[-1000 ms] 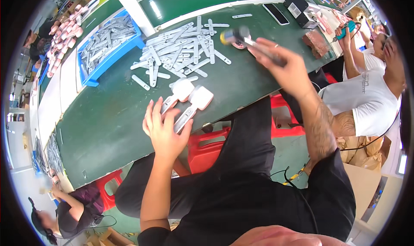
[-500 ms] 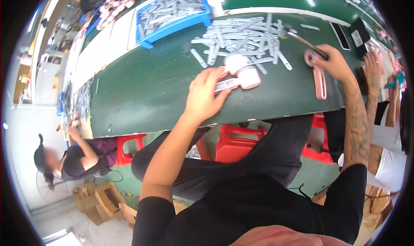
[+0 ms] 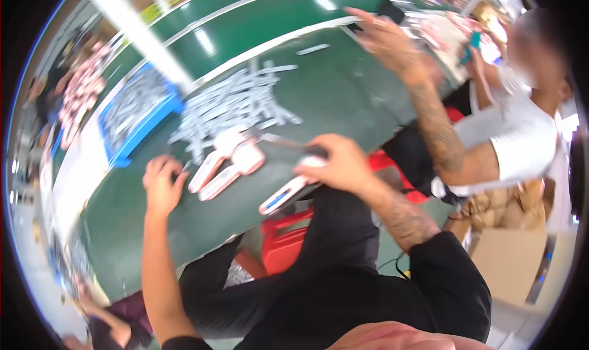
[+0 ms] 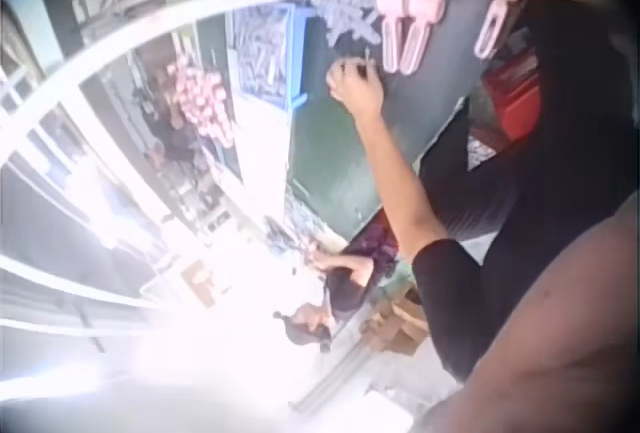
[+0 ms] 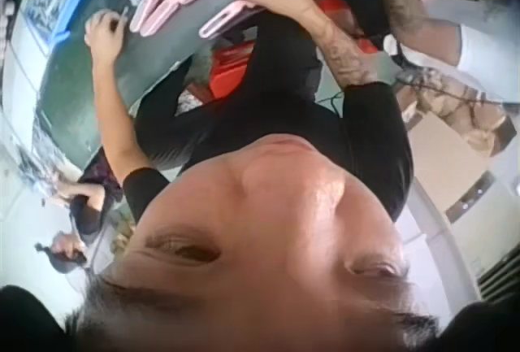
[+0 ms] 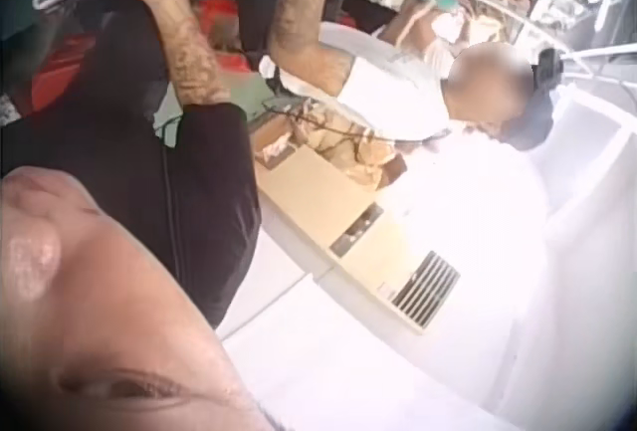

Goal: Assembling handheld fans by hammering metal components into plastic housings on an assembly line.

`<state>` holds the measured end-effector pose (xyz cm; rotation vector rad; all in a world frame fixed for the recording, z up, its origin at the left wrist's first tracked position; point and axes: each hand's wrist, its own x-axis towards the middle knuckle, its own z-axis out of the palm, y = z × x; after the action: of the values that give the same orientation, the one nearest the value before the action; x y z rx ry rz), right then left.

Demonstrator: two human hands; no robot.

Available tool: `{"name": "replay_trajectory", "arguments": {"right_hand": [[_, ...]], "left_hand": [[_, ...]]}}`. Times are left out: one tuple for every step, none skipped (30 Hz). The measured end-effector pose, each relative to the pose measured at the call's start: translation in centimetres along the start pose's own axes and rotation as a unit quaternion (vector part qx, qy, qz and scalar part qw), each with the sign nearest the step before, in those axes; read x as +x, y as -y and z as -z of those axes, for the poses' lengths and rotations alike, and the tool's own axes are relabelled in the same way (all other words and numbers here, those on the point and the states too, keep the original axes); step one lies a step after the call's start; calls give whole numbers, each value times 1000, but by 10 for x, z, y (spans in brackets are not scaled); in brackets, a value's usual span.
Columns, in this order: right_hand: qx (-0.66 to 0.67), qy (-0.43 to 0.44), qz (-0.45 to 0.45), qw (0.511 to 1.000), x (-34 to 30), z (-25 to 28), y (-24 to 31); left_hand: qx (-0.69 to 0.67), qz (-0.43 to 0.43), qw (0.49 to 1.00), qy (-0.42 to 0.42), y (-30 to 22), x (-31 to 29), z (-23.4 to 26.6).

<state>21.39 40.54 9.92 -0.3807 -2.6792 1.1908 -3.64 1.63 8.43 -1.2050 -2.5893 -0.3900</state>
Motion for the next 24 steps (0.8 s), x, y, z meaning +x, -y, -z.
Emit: {"name": "replay_trajectory", "arguments": {"right_hand": [[-15, 0, -3, 1000, -2, -11, 5], [-5, 14, -25, 1000, -3, -18, 19], [-20, 12, -24, 999, -2, -22, 26], [-29, 17, -23, 999, -1, -29, 29], [-37, -17, 9, 999, -2, -34, 20], [-24, -31, -1, 999, -3, -31, 30], [-54, -8, -17, 998, -2, -24, 40], [-42, -31, 4, 999, -2, -25, 41], [-34, -45, 9, 998, -1, -30, 37], [-29, -50, 13, 998, 0, -33, 37], [-27, -41, 11, 999, 1, -37, 41], [-30, -37, 7, 999, 2, -43, 43], [-24, -29, 16, 999, 2, -48, 45], [-27, -27, 14, 999, 3, -53, 47], [-34, -30, 8, 999, 2, -54, 49], [-34, -31, 11, 999, 2, -54, 51], [-39, -28, 15, 999, 2, -53, 53], [-46, -24, 13, 999, 0, -54, 52], [-47, -26, 12, 999, 0, -53, 54], [-38, -14, -3, 999, 0, -51, 57], [-30, -3, -17, 999, 0, -50, 58], [-30, -6, -17, 999, 1, -50, 57], [-35, -6, -11, 999, 1, -53, 54], [-41, -4, -6, 999, 1, -54, 52]], "left_hand": [[-29, 48, 998, 5, -2, -6, 0], [-54, 111, 992, 20, 7, -18, -3], [-173, 178, 968, -27, 5, -23, -9], [-282, 246, 924, -72, -3, -30, -12], [-290, 261, 915, -100, -32, -25, -8], [-331, 258, 899, -121, -65, -23, 6], [-360, 250, 888, -137, -101, -22, 15], [-403, 214, 873, -170, -129, -24, 16], [-426, 200, 870, -149, -147, -31, 13], [-380, 151, 904, -123, -169, -31, 15], [-405, 154, 897, -90, -181, -36, 9], [-365, 106, 920, -94, -191, -34, 6], [-334, 63, 935, -106, -192, -35, -6], [-308, 63, 944, -104, -193, -39, -12], [-287, 57, 951, -102, -195, -42, -16], [-298, 69, 947, -95, -197, -44, -19], [-297, 67, 948, -98, -196, -44, -21], [-290, 41, 949, -116, -195, -42, -22], [-284, 14, 949, -133, -195, -39, -21], [-285, 12, 949, -133, -197, -40, -19], [-340, 46, 934, -101, -199, -40, -16], [-393, 81, 914, -68, -201, -40, -14], [-392, 78, 914, -68, -200, -40, -15], [-390, 79, 915, -67, -199, -41, -15]]}}
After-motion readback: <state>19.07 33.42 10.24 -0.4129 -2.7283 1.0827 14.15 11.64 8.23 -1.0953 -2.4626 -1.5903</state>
